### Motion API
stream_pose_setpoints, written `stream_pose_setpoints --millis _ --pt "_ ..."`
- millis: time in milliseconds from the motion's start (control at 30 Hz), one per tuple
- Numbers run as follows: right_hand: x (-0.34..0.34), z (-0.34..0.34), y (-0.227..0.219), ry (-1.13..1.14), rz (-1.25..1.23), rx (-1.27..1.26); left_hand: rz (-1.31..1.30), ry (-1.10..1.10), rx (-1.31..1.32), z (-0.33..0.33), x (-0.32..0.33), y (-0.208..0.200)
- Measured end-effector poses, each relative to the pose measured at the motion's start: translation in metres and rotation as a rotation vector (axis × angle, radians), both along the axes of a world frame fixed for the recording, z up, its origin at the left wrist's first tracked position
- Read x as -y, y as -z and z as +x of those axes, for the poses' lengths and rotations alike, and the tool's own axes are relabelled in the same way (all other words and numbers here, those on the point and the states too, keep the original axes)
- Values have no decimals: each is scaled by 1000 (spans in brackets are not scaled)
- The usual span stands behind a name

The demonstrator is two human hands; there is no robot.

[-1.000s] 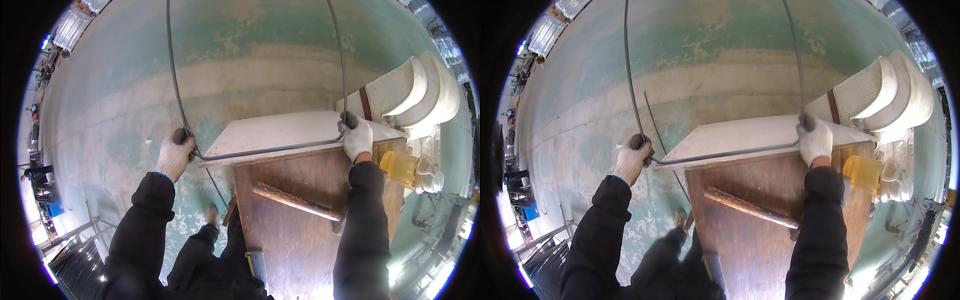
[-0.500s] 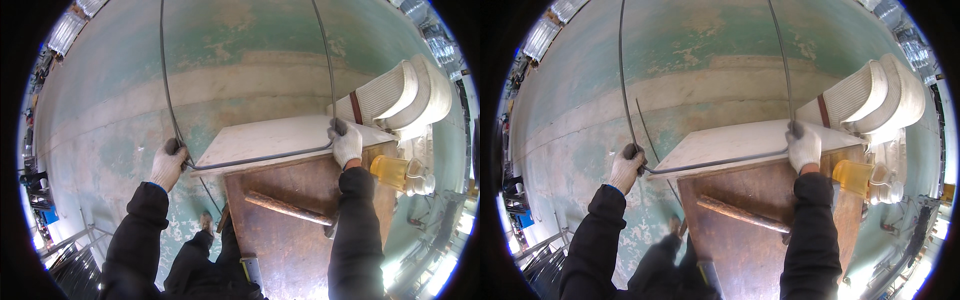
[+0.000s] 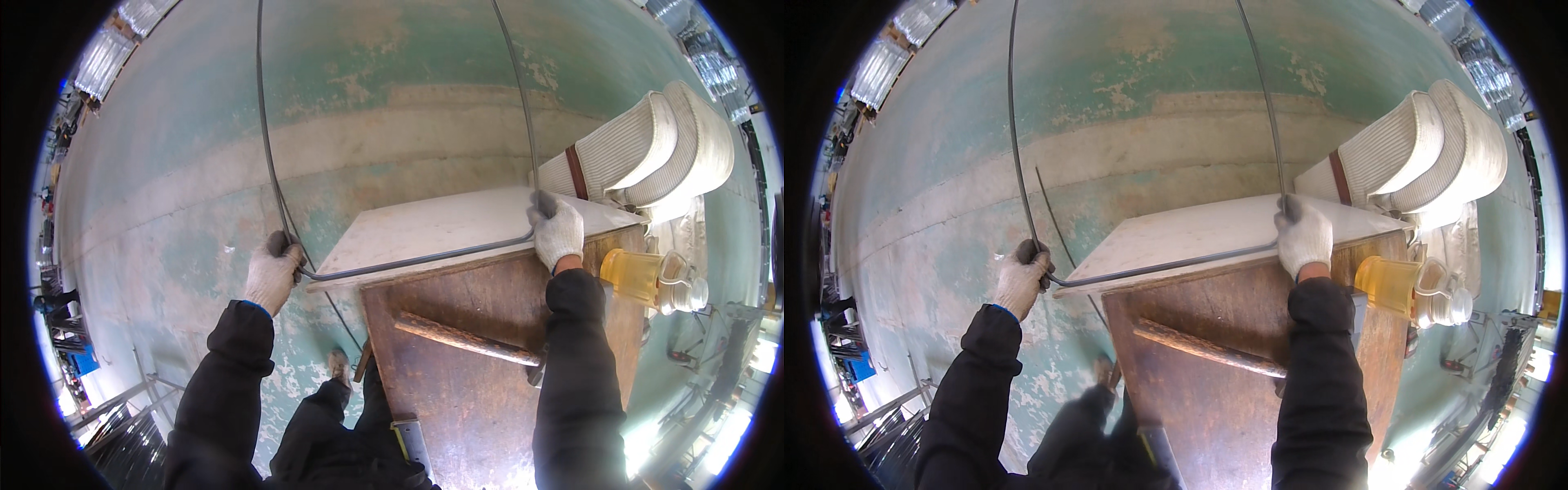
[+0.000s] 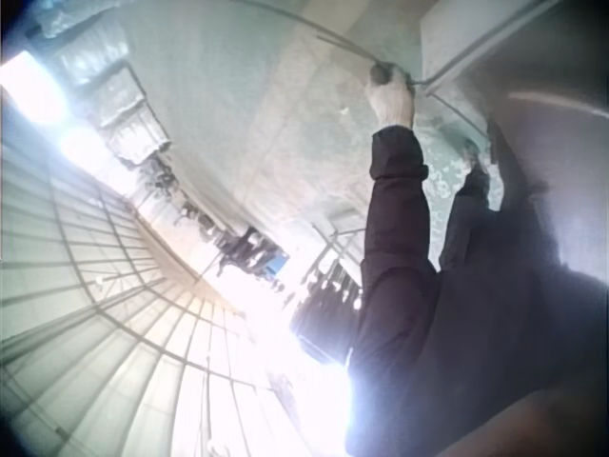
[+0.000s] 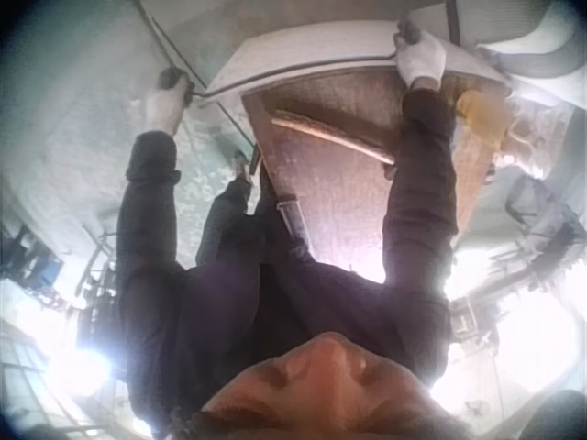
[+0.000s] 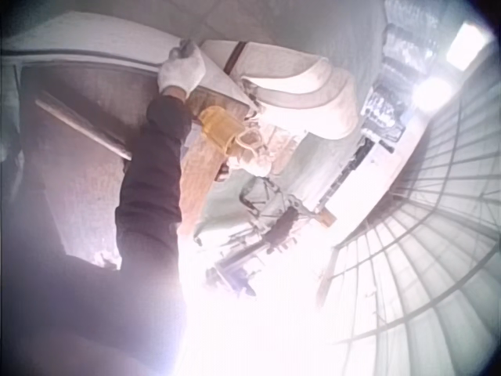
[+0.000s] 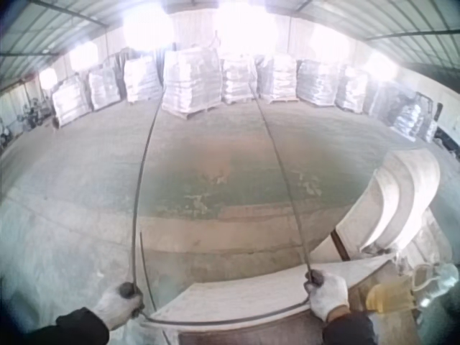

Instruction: The person repeatedly picks up long metal rods, bends them around a wooden jig on a workbench, measures them with a tape measure, and places them on a nearby rack. The process is repeated multiple times throughout the clip.

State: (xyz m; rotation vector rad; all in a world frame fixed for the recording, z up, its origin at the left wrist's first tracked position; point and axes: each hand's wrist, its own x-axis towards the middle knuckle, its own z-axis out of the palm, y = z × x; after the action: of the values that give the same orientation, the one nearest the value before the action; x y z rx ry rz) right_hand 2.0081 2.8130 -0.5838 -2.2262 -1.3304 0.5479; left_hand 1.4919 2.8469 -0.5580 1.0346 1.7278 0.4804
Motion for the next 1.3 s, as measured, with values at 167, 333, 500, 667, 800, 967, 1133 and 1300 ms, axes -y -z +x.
stream_pose_setpoints --millis 167,333,500,667,800,967,1133,1300 --pt "-1 -1 -5 -11 -9 9 14 -20 44 -2 2 0" --pt "9 9 1 33 42 -188 106 -3 55 -9 8 2" --pt "24 -5 -52 60 93 -372 101 -36 134 -32 21 -48" --pt "42 -30 -130 70 132 -485 141 44 208 -64 43 -133" --pt "58 -71 -173 44 148 -604 112 47 470 -111 94 -205" --pt "92 -131 -173 108 264 -1079 51 106 938 -164 167 -296" --pt "120 -222 -157 99 358 -1538 201 280 1497 -164 225 -374" --pt "130 -355 -136 150 442 -1908 404 292 1649 -176 271 -422"
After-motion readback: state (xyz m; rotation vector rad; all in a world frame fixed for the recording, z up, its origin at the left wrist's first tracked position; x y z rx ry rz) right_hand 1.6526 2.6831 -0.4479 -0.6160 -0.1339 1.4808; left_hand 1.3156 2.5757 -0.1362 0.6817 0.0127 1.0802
